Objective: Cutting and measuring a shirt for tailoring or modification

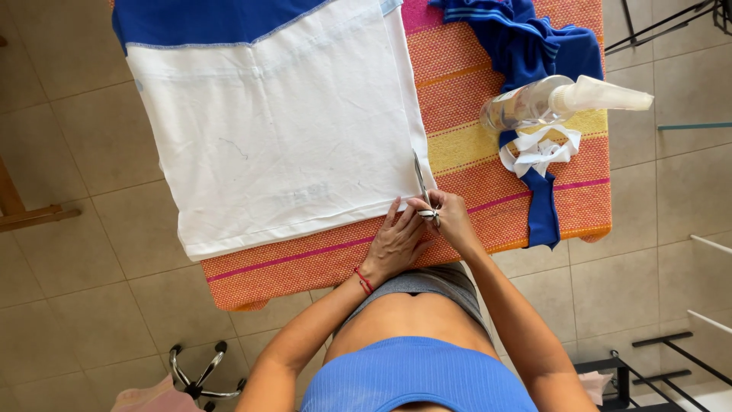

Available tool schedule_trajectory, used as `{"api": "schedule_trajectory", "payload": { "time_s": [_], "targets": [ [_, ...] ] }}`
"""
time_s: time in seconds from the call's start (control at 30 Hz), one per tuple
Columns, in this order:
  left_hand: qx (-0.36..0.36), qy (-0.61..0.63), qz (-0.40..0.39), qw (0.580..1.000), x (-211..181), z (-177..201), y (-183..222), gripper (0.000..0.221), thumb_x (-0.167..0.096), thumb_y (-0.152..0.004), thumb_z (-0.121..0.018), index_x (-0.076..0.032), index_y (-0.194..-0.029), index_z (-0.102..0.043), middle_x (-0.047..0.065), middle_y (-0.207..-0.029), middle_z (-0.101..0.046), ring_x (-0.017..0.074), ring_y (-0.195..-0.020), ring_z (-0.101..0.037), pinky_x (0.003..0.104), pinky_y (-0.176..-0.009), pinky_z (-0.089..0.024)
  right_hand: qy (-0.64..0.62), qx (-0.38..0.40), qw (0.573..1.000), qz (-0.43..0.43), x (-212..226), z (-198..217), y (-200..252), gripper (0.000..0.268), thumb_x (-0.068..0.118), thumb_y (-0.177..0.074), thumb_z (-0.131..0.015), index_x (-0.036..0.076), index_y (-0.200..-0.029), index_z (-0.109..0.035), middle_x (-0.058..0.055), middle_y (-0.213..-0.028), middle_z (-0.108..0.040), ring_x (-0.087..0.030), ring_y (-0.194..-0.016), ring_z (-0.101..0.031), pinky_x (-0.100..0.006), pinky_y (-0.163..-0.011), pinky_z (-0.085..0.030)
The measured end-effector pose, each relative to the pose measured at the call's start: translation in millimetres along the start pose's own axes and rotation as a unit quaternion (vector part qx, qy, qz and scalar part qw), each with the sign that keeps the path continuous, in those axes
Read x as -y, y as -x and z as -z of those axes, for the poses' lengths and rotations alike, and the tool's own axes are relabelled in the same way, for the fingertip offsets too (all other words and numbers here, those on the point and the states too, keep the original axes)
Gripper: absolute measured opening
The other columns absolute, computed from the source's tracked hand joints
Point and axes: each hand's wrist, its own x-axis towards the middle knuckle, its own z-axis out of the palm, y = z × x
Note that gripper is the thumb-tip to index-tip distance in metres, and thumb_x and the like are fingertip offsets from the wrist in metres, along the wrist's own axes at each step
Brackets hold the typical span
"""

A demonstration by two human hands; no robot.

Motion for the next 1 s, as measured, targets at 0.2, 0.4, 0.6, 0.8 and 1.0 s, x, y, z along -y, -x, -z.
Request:
{"api": "schedule_trajectory", "payload": {
  "time_s": [0.2,0.4,0.6,0.8,1.0],
  "targets": [
    [-0.003,0.01,0.005,1.0,0,1,-2,0.056,-0.052,-0.11,-0.052,-0.008,-0.142,-0.067,0.011,-0.15,-0.064,0.033,-0.159,-0.043,0.061,-0.139,-0.022,-0.001,-0.002,1.0,0.009,-10,2,-10,0.029,0.02,-0.097,-0.086,0.001,-0.081,-0.071,-0.007,-0.047,-0.055,-0.01,-0.034,-0.05,-0.021,-0.027,-0.035],
    [0.001,0.005,0.003,1.0,-2,10,-5,0.056,-0.051,-0.111,-0.052,-0.008,-0.145,-0.065,0.012,-0.15,-0.064,0.0354,-0.159,-0.042,0.062,-0.139,-0.022,-0.027,-0.011,0.999,0.015,11,-6,-10,0.029,0.02,-0.097,-0.086,0.002,-0.082,-0.07,-0.007,-0.049,-0.056,-0.009,-0.033,-0.048,-0.02,-0.025,-0.036],
    [0.004,0.005,0.005,1.0,-1,5,-2,0.059,-0.052,-0.111,-0.051,-0.008,-0.148,-0.063,0.012,-0.154,-0.063,0.0352,-0.161,-0.04,0.061,-0.139,-0.021,-0.05,0.003,0.998,0.026,24,-5,-12,0.029,0.018,-0.098,-0.084,-0.001,-0.083,-0.068,-0.008,-0.051,-0.053,-0.012,-0.03,-0.048,-0.023,-0.024,-0.036],
    [0.001,0.002,0.007,1.0,-1,-4,3,0.058,-0.051,-0.112,-0.05,-0.01,-0.15,-0.063,0.011,-0.153,-0.064,0.0352,-0.161,-0.04,0.062,-0.139,-0.021,-0.039,0.001,0.999,0.037,10,-7,-29,0.033,0.023,-0.1,-0.084,0.001,-0.081,-0.068,-0.008,-0.047,-0.054,-0.013,-0.027,-0.047,-0.023,-0.025,-0.032],
    [0.005,0.0,0.008,1.0,0,-2,3,0.059,-0.052,-0.111,-0.05,-0.011,-0.151,-0.063,0.01,-0.153,-0.064,0.0334,-0.161,-0.039,0.061,-0.139,-0.021,-0.029,0.003,0.998,0.047,2,-5,-42,0.034,0.022,-0.099,-0.085,0.0,-0.08,-0.067,-0.008,-0.044,-0.052,-0.013,-0.026,-0.046,-0.022,-0.026,-0.03]
  ]
}}
